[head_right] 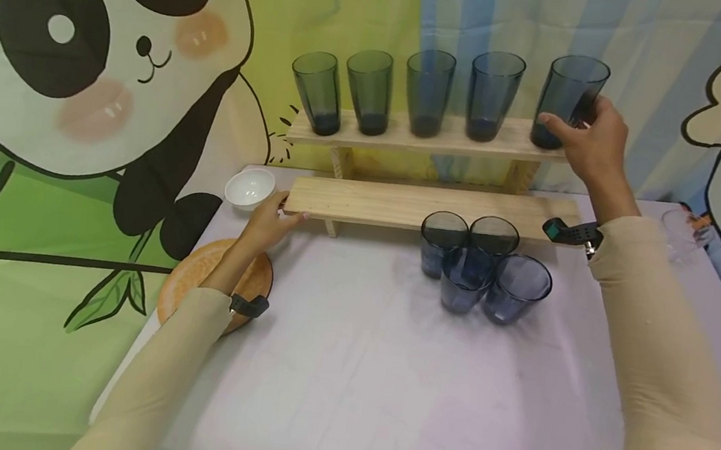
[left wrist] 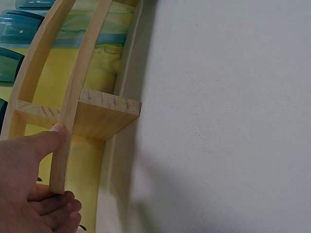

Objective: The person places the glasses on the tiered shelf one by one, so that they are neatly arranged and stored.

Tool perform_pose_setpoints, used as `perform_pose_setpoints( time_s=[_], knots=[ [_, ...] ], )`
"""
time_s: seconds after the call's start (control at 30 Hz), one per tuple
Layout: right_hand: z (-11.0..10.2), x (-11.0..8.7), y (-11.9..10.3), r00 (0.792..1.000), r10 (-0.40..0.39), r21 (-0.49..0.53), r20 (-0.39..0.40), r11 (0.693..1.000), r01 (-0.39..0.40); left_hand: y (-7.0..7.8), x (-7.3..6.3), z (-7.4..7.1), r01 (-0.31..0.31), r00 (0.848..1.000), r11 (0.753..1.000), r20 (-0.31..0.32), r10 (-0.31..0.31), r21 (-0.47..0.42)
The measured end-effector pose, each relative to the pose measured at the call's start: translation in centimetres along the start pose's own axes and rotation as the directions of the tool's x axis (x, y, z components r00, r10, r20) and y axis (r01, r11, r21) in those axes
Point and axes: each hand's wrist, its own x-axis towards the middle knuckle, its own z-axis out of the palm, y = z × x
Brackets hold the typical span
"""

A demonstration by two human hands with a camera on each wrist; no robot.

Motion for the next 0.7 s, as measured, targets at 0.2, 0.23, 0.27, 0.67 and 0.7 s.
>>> perform_pose_setpoints(
  time_s=[0.2,0.23,0.27,0.67,0.7],
  knots=[
    [0.0,-0.9,0.4,0.999,-0.031,-0.076,0.044,0.997,0.034,0.1,0.1,0.0,-0.005,1.000,1.000,-0.005,0.005,0.006],
    [0.0,-1.1,0.5,0.999,-0.032,-0.075,0.041,0.997,0.036,0.1,0.1,0.0,-0.006,1.000,1.000,-0.006,0.006,0.004],
    [0.0,-1.4,0.6,0.999,-0.029,-0.071,0.039,0.997,0.032,0.1,0.1,0.0,-0.008,1.000,1.000,-0.006,0.008,0.002],
    [-1.0,-8.5,1.8,0.991,-0.097,-0.053,-0.089,0.994,0.093,-0.1,0.1,0.2,-0.017,1.000,1.000,-0.005,0.017,-0.014],
    [-1.0,-9.3,2.0,0.990,-0.112,-0.053,-0.080,0.993,0.108,-0.1,0.1,0.1,-0.020,1.000,1.000,-0.007,0.020,-0.012]
  ],
)
